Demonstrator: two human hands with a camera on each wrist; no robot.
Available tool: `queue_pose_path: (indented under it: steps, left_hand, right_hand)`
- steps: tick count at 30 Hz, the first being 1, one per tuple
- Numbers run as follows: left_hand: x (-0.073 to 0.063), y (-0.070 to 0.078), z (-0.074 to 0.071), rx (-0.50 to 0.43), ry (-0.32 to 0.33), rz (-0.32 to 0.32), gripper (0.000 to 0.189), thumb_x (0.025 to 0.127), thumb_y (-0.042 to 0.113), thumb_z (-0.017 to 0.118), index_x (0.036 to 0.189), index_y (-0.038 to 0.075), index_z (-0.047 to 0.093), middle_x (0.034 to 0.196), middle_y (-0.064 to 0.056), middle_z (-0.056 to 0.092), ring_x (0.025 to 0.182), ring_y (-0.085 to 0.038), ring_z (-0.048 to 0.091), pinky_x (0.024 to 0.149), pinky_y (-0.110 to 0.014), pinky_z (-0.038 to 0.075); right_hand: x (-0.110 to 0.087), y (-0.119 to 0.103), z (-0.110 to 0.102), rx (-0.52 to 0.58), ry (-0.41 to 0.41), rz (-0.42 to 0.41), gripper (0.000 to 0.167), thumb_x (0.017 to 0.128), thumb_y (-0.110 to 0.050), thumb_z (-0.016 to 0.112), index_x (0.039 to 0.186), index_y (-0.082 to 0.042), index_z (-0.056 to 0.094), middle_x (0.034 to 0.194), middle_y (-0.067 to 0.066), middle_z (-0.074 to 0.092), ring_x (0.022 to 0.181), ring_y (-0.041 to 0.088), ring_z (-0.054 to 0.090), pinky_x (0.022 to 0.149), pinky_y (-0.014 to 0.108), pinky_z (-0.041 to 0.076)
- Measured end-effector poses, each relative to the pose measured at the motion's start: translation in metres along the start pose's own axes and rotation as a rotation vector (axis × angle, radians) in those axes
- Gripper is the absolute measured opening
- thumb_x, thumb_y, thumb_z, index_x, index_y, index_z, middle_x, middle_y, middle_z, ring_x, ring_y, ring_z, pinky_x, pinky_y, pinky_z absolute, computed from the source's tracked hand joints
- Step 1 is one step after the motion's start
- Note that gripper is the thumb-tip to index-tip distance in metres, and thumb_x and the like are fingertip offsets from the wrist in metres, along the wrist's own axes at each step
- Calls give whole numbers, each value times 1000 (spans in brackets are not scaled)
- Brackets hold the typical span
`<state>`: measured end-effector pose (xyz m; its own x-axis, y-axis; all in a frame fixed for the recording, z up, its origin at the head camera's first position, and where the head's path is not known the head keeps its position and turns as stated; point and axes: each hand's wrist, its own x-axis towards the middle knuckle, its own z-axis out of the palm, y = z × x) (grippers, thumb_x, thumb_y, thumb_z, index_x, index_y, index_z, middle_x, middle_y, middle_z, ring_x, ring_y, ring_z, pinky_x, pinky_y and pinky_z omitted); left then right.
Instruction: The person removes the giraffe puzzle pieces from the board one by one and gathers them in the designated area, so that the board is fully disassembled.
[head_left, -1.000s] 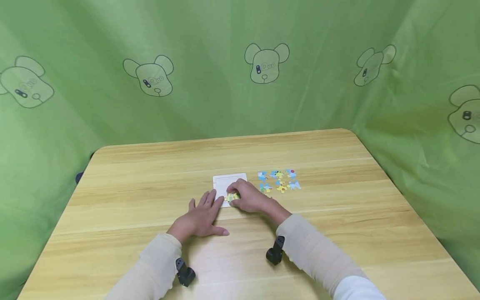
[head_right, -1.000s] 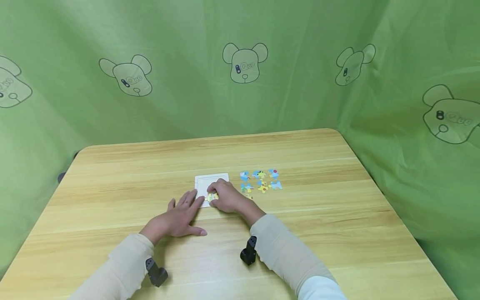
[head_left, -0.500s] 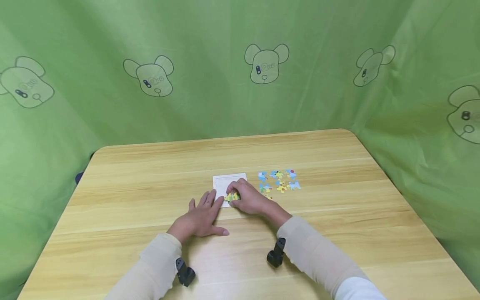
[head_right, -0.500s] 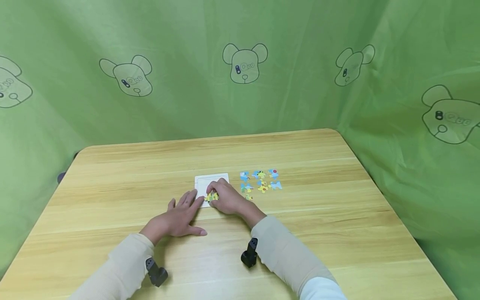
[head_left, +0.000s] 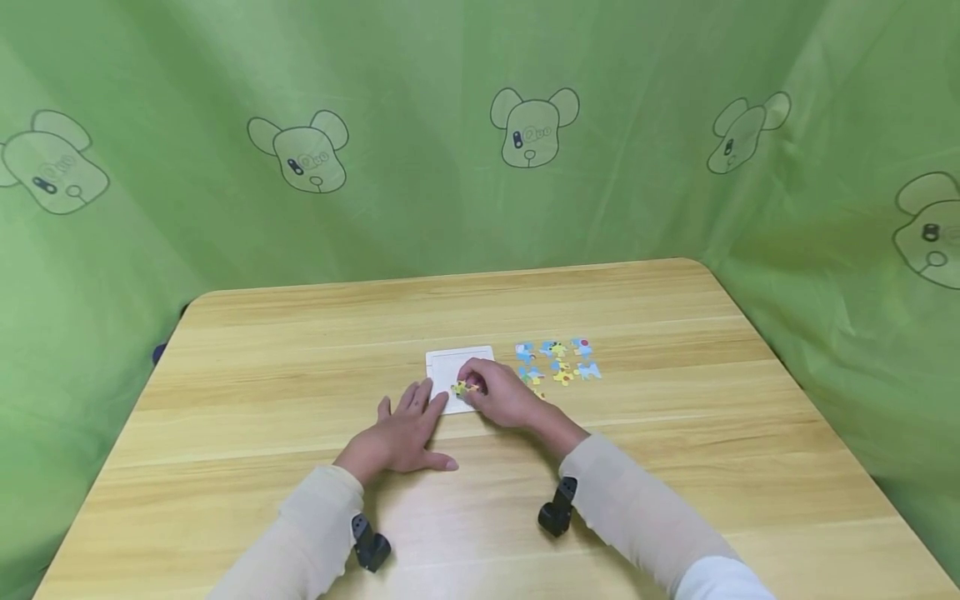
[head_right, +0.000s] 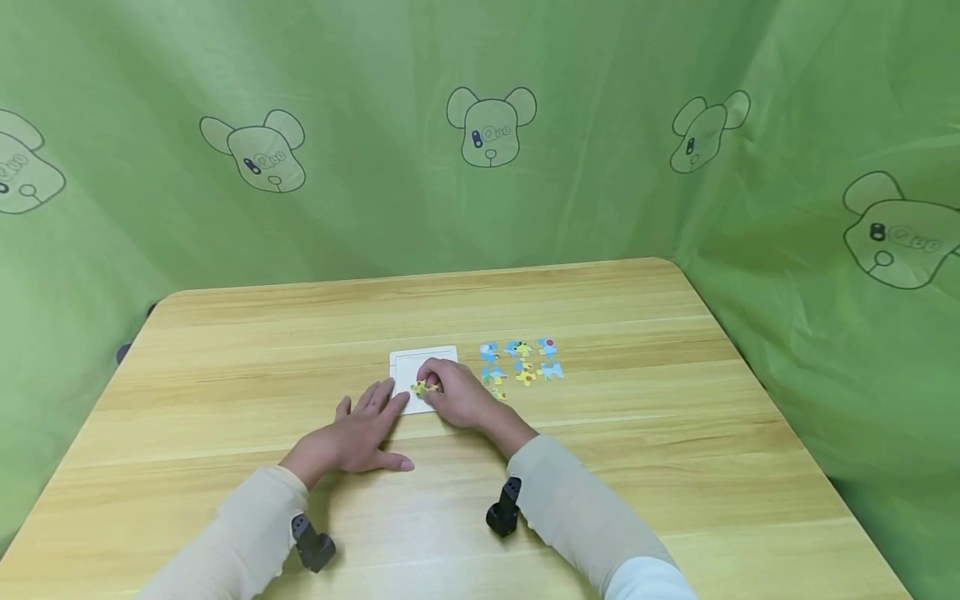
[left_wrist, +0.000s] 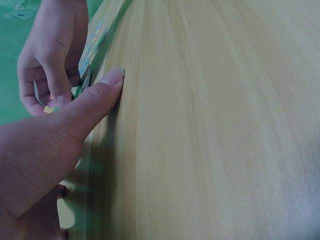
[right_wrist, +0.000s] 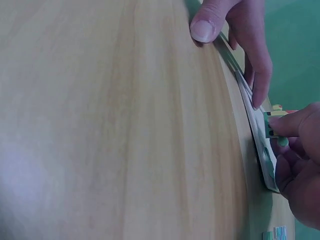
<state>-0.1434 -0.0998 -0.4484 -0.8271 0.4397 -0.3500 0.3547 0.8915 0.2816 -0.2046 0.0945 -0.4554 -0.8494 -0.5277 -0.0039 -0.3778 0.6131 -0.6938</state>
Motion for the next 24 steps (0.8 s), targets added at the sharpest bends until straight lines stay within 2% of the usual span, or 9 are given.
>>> queue_pose_path:
  steps: [5, 10, 15, 24]
  left_hand:
    - [0, 0, 1, -3, 7, 9, 103, 77, 72, 55, 152, 15, 13, 158, -18, 2, 144, -38, 4, 105, -69, 13]
    - [0, 0, 1, -4, 11, 9, 103, 76, 71, 56, 152, 15, 13, 158, -18, 2, 144, -38, 5, 105, -69, 13]
    - [1, -1, 2, -11, 9, 4, 103, 76, 72, 56, 152, 16, 13, 158, -18, 3, 144, -38, 4, 105, -69, 12]
    - [0, -1, 2, -25, 15, 3, 103, 76, 70, 58, 152, 17, 13, 158, -18, 3, 144, -38, 4, 105, -69, 11]
  right_hand:
    - [-6, 3, -9, 24, 48, 29, 21, 90, -9, 62, 110, -10, 61, 92, -1, 61, 83, 13, 55, 77, 29, 48]
    - [-14, 11, -18, 36, 93, 60, 25, 90, -11, 61, 115, -9, 60, 92, 1, 60, 80, 14, 53, 73, 29, 47]
    - [-24, 22, -27, 42, 143, 79, 26, 88, -11, 64, 113, -8, 60, 92, 2, 61, 80, 14, 53, 74, 29, 47]
    - [-42, 36, -47, 62, 185, 138, 23, 89, -10, 63, 111, -5, 60, 92, 6, 61, 80, 17, 53, 71, 30, 47]
